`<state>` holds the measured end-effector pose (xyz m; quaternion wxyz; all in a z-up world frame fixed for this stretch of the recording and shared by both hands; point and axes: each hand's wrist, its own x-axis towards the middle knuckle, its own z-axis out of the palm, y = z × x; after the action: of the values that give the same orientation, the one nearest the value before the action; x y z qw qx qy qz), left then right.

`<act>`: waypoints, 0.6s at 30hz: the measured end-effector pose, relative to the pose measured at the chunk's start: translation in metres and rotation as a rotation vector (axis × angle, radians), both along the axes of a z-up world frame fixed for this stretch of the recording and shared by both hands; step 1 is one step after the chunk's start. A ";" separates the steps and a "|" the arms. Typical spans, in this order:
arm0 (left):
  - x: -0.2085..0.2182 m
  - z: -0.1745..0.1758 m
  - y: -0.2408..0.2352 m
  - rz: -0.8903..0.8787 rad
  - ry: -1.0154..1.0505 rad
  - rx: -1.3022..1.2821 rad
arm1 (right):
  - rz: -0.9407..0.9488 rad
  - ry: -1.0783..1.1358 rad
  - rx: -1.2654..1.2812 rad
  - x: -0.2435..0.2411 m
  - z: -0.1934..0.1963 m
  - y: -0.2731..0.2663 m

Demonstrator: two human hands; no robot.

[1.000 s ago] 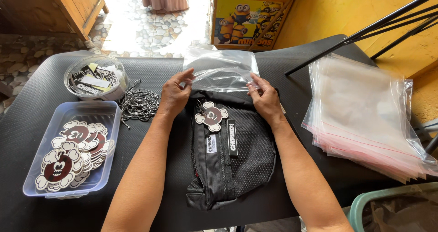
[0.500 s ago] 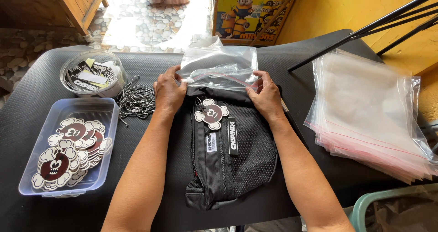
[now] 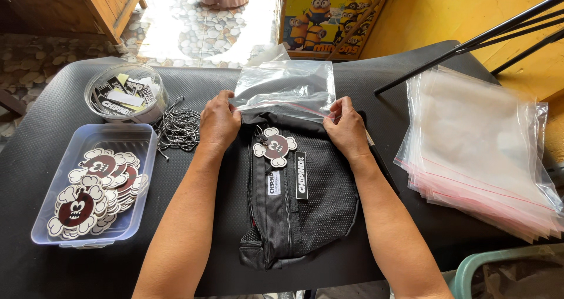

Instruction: The person attaches a decorative charm to a small black bag, then uses a brush to clean the bag's surface. Finally, the person places the bag into a clear plastic zip-lock bag and seals it.

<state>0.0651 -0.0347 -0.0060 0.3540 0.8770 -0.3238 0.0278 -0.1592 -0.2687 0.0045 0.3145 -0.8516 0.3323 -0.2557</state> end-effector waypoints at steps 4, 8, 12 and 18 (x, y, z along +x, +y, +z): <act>-0.006 0.003 0.005 -0.011 0.004 0.028 | 0.005 0.058 -0.045 -0.003 -0.002 -0.002; -0.018 0.011 0.011 -0.056 0.081 0.069 | 0.005 0.082 -0.029 -0.010 0.009 0.004; -0.023 0.021 0.017 -0.101 0.125 0.136 | 0.012 0.075 0.001 -0.015 0.010 0.002; -0.034 0.038 0.022 -0.110 0.147 0.135 | -0.017 0.075 0.006 -0.020 0.013 0.002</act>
<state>0.0309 -0.0125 0.0315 0.3178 0.8794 -0.3459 -0.0779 -0.1790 -0.2665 0.0179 0.3023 -0.8567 0.3520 -0.2251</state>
